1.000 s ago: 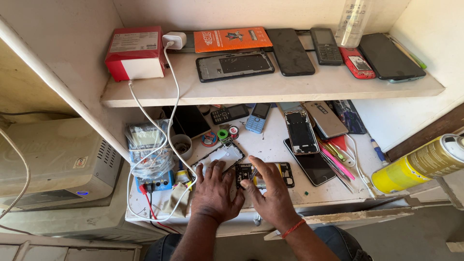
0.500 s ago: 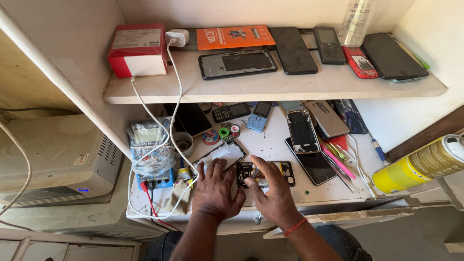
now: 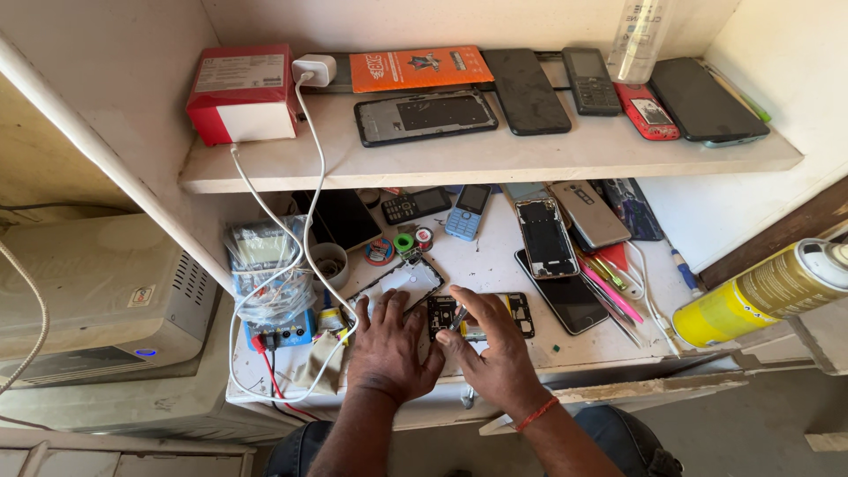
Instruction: The person works at a cluttered repair bench on a disassembled smartphone, using a screwdriver to unscrew and pry components from the phone body. They reposition the phone, lift the battery and internal parts, and continue working on the exposed internals with the screwdriver throughout the clip.
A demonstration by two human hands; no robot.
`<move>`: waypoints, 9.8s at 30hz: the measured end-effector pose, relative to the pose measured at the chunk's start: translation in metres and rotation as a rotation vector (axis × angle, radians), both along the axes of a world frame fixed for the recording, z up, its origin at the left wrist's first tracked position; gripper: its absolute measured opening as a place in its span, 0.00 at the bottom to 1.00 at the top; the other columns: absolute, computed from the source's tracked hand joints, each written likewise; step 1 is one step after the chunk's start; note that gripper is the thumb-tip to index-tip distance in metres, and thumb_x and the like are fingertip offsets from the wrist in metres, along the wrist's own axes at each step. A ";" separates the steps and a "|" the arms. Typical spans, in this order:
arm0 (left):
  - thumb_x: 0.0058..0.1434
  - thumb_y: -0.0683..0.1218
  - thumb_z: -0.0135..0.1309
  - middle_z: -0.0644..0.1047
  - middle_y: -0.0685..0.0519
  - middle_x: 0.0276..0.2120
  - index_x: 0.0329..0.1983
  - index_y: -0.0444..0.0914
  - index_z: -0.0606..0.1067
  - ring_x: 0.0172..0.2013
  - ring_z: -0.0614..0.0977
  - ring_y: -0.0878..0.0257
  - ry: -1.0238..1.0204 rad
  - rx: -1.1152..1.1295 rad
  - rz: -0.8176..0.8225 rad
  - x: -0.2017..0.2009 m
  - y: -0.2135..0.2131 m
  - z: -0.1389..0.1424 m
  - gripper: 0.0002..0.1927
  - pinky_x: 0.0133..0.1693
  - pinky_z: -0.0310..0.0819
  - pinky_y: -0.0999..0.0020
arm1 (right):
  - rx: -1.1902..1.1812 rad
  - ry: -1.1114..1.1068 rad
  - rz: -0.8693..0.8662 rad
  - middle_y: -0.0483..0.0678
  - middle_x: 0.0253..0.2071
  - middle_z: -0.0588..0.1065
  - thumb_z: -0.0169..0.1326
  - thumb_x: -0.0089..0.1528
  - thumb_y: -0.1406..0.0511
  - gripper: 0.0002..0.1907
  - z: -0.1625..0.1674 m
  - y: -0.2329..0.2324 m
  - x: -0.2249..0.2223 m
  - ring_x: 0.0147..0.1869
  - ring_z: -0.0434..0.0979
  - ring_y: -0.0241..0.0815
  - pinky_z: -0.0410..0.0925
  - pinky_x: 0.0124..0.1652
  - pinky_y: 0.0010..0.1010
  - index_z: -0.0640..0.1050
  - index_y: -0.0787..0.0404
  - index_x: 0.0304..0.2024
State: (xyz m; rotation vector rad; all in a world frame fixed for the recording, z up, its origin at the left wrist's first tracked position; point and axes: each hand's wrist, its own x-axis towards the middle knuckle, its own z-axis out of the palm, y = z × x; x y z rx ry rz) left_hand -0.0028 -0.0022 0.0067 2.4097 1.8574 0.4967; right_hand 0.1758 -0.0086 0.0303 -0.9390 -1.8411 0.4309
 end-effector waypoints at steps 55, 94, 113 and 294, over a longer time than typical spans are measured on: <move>0.51 0.61 0.53 0.65 0.39 0.65 0.62 0.38 0.72 0.67 0.60 0.44 -0.002 -0.027 0.008 0.001 0.001 0.000 0.37 0.67 0.39 0.34 | 0.051 0.012 -0.086 0.52 0.44 0.79 0.61 0.63 0.70 0.25 0.001 -0.002 0.001 0.45 0.80 0.44 0.73 0.45 0.33 0.73 0.60 0.63; 0.54 0.62 0.50 0.64 0.41 0.65 0.63 0.39 0.71 0.68 0.58 0.46 0.031 -0.084 0.022 0.002 0.000 0.006 0.37 0.68 0.37 0.36 | -0.256 0.240 -0.027 0.50 0.47 0.81 0.55 0.65 0.72 0.30 -0.015 0.014 0.013 0.50 0.83 0.37 0.78 0.52 0.30 0.65 0.62 0.70; 0.59 0.63 0.49 0.64 0.40 0.65 0.66 0.44 0.66 0.69 0.58 0.45 0.012 -0.104 0.026 0.003 -0.001 0.015 0.35 0.68 0.36 0.36 | -0.195 0.191 -0.222 0.53 0.46 0.81 0.54 0.65 0.75 0.26 -0.036 0.064 0.019 0.50 0.83 0.37 0.79 0.46 0.25 0.66 0.62 0.66; 0.47 0.60 0.54 0.64 0.42 0.64 0.63 0.42 0.72 0.68 0.60 0.46 -0.018 -0.081 0.024 -0.001 0.000 0.009 0.38 0.68 0.37 0.34 | -0.198 -0.340 0.156 0.50 0.38 0.80 0.55 0.59 0.65 0.19 0.048 0.027 0.004 0.43 0.83 0.52 0.74 0.40 0.41 0.73 0.58 0.53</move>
